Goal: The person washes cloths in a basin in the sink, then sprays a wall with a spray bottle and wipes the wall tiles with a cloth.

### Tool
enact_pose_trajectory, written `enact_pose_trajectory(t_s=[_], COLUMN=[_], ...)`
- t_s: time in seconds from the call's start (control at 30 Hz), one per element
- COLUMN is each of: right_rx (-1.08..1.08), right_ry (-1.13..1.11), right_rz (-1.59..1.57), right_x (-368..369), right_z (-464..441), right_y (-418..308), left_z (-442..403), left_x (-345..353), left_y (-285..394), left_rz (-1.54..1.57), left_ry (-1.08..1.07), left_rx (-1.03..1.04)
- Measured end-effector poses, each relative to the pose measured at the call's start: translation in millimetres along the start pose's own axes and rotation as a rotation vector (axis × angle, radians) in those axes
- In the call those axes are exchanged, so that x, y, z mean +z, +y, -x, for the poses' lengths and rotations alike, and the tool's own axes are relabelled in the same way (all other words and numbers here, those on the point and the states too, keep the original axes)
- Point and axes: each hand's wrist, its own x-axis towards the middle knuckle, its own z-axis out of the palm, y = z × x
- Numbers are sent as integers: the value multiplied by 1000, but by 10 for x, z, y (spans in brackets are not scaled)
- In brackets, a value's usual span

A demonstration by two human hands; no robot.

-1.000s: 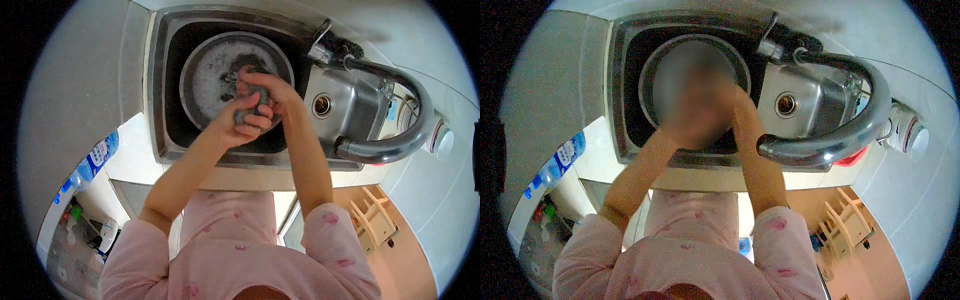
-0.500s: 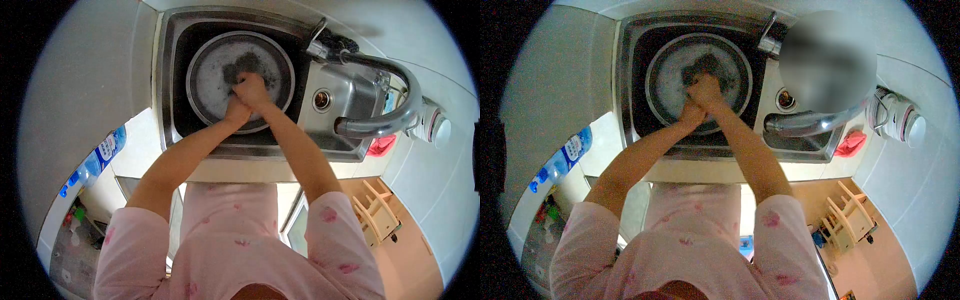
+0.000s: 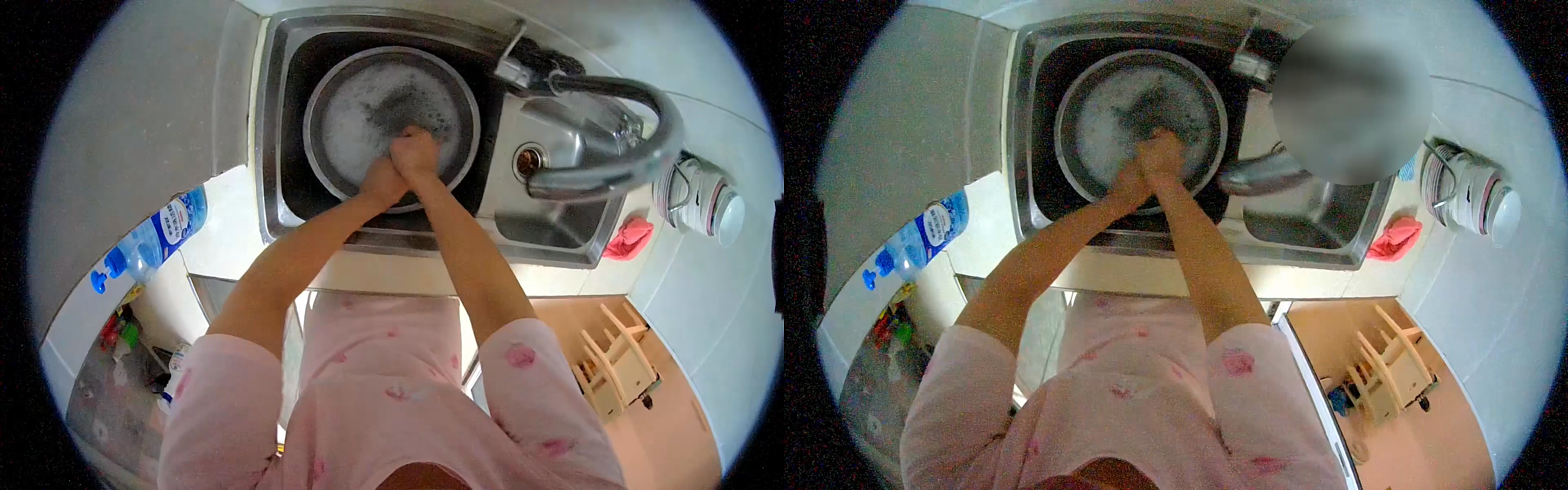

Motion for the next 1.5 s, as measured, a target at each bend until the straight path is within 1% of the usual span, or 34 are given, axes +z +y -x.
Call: enact_pose_trajectory(t_s=[0.07, 0.1, 0.13, 0.17, 0.2, 0.23, 0.27, 0.3, 0.33, 0.4, 0.43, 0.53, 0.57, 0.63, 0.67, 0.7, 0.77, 0.8, 0.83, 0.87, 0.9, 0.93, 0.97, 1.0, 1.07, 1.1, 1.2, 1.23, 1.33, 1.37, 1.4, 1.47, 1.5], right_rx=[-43, -66, -33, -8, 3, 51, 134, 221, 304, 283, 264, 120, 41, -66, -122, -118, -115, -230, -343, -457, -521, -554, -578, -596, -758, -827, -784, -1024, -899, -803, -688, -798, -895], right_ry=[-123, -178, -155, -134, -255, -379, -394, -409, -420, -398, -390, -465, -570, -632, -657, -618, -527, -502, -475, -448, -493, -613, -734, -857, -560, -408, -325, -114, -35, -108, -271, -137, -86], right_rz=[-81, -124, -244, -362, -667, -963, -1031, -1096, -1162, -1348, -1442, -1441, -1411, -1206, -1100, -936, -610, -616, -622, -626, -664, -888, -1112, -1334, -971, -789, -284, -382, -683, -995, -1342, -946, -694], right_x=[-253, -390, -519, -695, -963, -1260, -1583, -1869, -2134, -2543, -2731, -3248, -3463, -3722, -3832, -3936, -4123, -4095, -3990, -4019, -4081, -4256, -4477, -4628, -4723, -4747, -4875, -4855, -4796, -4753, -4791, -4947, -4999], right_z=[74, 126, 204, 297, 372, 462, 548, 625, 702, 824, 863, 1011, 1081, 1136, 1146, 1151, 1155, 1105, 1023, 1027, 1003, 1137, 1342, 1492, 1660, 1707, 1674, 1712, 1743, 1683, 1630, 1727, 1840], right_y=[-61, -71, -29, -12, 52, 75, 105, 148, 215, 473, 593, 875, 914, 1059, 1126, 1151, 1176, 1266, 1395, 1341, 1294, 1075, 830, 649, 401, 324, 212, 207, 113, 93, 75, -36, -104], left_z=[7, 22, 71, 103, 104, 146, 232, 337, 383, 450, 488, 556, 606, 539, 526, 548, 620, 639, 609, 637, 690, 749, 801, 857, 938, 807, 943, 953, 1053, 1180, 1194, 1192, 1203], left_x=[-111, -98, -40, -116, -186, -461, -677, -782, -794, -833, -944, -930, -945, -736, -722, -732, -882, -937, -905, -954, -998, -1056, -1129, -1234, -1434, -1343, -1524, -1534, -1631, -1719, -1779, -1906, -1929], left_y=[91, 106, 112, 264, 441, 888, 1314, 1611, 1759, 1972, 2169, 2610, 2888, 2898, 3028, 3157, 3506, 3638, 3597, 3734, 3896, 4048, 4205, 4350, 4576, 4398, 4594, 4605, 4724, 4836, 4790, 4545, 4449], left_rz=[-71, 23, 119, 217, 362, 508, 657, 856, 1065, 1482, 1654, 1711, 1550, 848, 493, 339, 532, 626, 829, 878, 928, 978, 1121, 989, 727, 775, 333, 442, 482, 537, 426, 206, 317], left_ry=[-132, -69, -2, 73, 51, 26, -5, -38, -78, -182, -234, -219, -148, 133, 267, 374, 346, 328, 187, 156, 127, 96, 48, 54, 77, 148, 275, 257, 250, 156, 104, 5, -12], left_rx=[-100, -125, -152, -179, -308, -434, -558, -491, -478, -446, -378, -416, -402, -190, -85, 21, 7, 4, 11, -4, -20, -41, 5, -1, -19, 228, 234, 329, 413, 281, 305, 332, 383])
